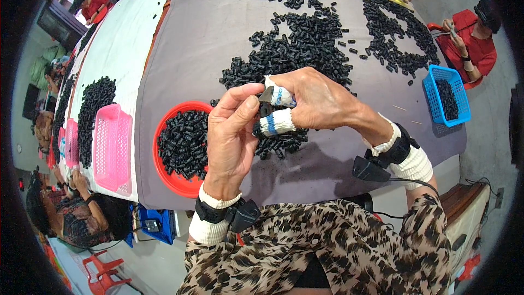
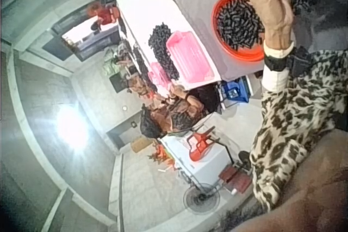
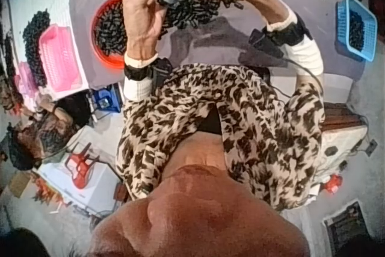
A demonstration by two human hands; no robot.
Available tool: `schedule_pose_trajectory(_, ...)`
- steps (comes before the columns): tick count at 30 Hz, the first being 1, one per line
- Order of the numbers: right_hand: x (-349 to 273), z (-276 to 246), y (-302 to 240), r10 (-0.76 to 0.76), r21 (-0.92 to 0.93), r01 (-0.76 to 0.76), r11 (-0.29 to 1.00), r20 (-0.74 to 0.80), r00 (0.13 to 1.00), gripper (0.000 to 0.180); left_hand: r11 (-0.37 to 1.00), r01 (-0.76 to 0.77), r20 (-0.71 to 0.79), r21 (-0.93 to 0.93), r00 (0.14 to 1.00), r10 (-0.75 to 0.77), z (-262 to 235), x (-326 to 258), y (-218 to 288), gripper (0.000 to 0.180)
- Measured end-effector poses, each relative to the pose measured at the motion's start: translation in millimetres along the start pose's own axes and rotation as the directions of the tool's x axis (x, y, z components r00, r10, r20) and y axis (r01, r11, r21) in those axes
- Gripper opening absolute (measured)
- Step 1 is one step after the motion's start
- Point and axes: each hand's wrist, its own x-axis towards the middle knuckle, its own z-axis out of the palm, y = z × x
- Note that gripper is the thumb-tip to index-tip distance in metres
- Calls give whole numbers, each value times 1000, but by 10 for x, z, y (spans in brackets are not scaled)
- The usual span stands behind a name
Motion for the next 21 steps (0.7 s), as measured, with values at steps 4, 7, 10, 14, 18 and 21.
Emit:
schedule_pose_trajectory(4,-4,9,39,-31,25,31,999,-5,1000,24,1000,29,-15,2,999,-29,9,7,-15,21)
schedule_pose_trajectory(7,-1,50,33,-10,81,10,997,8,1000,24,999,20,-32,28,999,-19,-11,-1,-12,21)
schedule_pose_trajectory(10,2,69,108,-25,29,24,999,16,1000,23,1000,8,-24,26,1000,-7,9,12,-31,22)
schedule_pose_trajectory(14,4,40,6,-33,56,34,998,-22,999,21,996,32,-5,-84,999,-33,-11,24,-23,24)
schedule_pose_trajectory(18,2,29,24,-20,42,23,999,-68,997,20,978,69,21,-195,998,-67,-31,38,-53,25)
schedule_pose_trajectory(21,7,34,32,-8,37,10,999,-54,998,20,975,66,52,-213,997,-56,-66,43,-75,25)
